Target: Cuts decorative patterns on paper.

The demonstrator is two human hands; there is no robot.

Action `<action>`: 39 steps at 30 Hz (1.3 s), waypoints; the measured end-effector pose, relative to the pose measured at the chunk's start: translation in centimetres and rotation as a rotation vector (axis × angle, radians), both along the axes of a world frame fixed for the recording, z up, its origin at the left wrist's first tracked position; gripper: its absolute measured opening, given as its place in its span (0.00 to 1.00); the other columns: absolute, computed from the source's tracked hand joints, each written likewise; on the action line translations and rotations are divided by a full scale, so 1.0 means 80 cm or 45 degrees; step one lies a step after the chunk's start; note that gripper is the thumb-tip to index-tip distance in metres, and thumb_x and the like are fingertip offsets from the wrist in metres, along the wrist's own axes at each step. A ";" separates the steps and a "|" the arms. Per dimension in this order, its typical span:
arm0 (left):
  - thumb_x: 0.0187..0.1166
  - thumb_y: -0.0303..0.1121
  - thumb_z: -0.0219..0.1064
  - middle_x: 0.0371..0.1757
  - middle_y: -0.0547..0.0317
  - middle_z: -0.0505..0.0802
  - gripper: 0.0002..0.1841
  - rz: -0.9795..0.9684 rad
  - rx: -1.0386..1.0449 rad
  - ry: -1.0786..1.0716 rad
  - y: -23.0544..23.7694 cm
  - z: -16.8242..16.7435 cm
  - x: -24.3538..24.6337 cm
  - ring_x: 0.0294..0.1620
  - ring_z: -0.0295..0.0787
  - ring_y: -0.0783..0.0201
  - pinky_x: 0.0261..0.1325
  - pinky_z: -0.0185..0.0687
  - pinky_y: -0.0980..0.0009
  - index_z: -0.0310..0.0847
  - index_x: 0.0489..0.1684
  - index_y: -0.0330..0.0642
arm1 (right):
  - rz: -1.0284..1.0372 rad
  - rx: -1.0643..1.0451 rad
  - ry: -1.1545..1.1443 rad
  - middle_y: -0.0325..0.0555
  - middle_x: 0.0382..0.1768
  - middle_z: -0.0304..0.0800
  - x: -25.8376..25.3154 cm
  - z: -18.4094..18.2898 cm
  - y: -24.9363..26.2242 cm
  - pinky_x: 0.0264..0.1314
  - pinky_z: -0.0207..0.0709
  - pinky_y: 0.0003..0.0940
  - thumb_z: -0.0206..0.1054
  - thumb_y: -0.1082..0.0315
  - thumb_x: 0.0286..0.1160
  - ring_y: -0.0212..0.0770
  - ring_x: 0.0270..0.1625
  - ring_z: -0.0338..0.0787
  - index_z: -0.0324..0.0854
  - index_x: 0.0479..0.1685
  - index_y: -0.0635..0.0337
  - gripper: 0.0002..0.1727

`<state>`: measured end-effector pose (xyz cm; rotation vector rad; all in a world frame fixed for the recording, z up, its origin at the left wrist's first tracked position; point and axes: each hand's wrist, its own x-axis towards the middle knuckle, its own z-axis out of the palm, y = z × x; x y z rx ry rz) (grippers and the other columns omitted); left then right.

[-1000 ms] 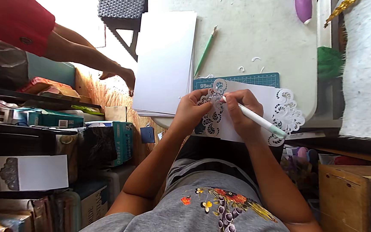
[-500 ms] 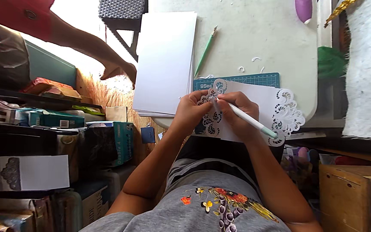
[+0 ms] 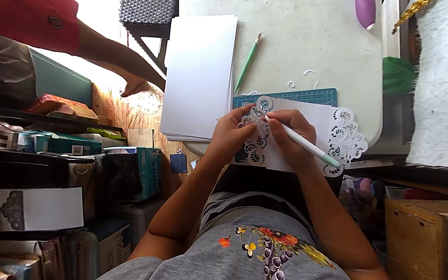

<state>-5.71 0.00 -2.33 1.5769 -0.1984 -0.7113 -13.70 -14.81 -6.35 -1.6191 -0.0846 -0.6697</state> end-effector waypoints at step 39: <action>0.85 0.19 0.58 0.40 0.64 0.95 0.09 -0.006 -0.218 0.135 0.003 0.002 0.017 0.38 0.93 0.74 0.43 0.91 0.75 0.84 0.49 0.38 | 0.048 0.118 -0.023 0.39 0.47 0.91 0.001 0.003 -0.005 0.41 0.81 0.16 0.65 0.72 0.82 0.19 0.40 0.85 0.84 0.53 0.71 0.10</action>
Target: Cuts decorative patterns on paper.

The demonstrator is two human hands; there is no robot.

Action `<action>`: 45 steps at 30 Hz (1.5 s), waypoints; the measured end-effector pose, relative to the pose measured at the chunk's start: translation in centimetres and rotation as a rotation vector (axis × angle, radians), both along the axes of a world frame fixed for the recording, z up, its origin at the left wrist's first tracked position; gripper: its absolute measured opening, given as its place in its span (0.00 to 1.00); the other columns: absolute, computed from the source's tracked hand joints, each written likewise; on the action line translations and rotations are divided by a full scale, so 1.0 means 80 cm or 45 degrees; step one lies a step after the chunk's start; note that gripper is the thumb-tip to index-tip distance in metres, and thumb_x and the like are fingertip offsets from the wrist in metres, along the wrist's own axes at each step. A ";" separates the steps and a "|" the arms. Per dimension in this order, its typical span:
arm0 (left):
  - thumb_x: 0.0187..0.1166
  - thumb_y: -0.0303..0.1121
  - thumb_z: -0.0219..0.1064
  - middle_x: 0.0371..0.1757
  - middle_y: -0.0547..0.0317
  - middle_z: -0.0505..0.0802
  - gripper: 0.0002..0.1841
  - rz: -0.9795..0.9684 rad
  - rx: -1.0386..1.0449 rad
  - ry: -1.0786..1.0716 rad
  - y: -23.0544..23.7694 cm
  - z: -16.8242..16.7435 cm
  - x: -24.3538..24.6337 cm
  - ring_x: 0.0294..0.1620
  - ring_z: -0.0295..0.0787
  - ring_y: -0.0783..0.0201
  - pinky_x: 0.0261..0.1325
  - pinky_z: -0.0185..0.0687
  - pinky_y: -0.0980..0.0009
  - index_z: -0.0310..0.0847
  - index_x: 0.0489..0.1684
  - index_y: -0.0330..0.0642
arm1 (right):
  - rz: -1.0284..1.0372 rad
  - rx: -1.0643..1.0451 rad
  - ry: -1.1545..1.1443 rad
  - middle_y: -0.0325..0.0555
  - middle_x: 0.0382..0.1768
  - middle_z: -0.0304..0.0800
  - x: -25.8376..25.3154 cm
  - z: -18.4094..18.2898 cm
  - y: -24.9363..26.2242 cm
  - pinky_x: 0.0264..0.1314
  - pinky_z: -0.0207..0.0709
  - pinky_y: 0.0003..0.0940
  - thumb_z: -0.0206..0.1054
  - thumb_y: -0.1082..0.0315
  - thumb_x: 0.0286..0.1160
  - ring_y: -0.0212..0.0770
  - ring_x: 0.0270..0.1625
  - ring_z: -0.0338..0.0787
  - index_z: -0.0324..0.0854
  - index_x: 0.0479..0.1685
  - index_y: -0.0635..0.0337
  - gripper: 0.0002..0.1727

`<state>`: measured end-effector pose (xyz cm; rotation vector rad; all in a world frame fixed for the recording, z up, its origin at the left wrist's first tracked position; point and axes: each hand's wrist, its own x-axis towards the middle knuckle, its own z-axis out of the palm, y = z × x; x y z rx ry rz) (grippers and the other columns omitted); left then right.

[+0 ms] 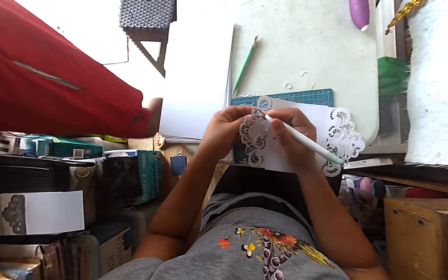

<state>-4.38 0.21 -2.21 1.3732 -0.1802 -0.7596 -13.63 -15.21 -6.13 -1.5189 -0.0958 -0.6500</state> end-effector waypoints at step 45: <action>0.78 0.21 0.65 0.45 0.57 0.92 0.19 0.055 0.332 -0.233 -0.008 0.003 -0.004 0.39 0.88 0.75 0.46 0.85 0.77 0.77 0.67 0.30 | -0.166 -0.028 0.133 0.36 0.42 0.91 -0.005 0.010 -0.010 0.44 0.84 0.18 0.59 0.72 0.84 0.20 0.39 0.87 0.85 0.44 0.67 0.10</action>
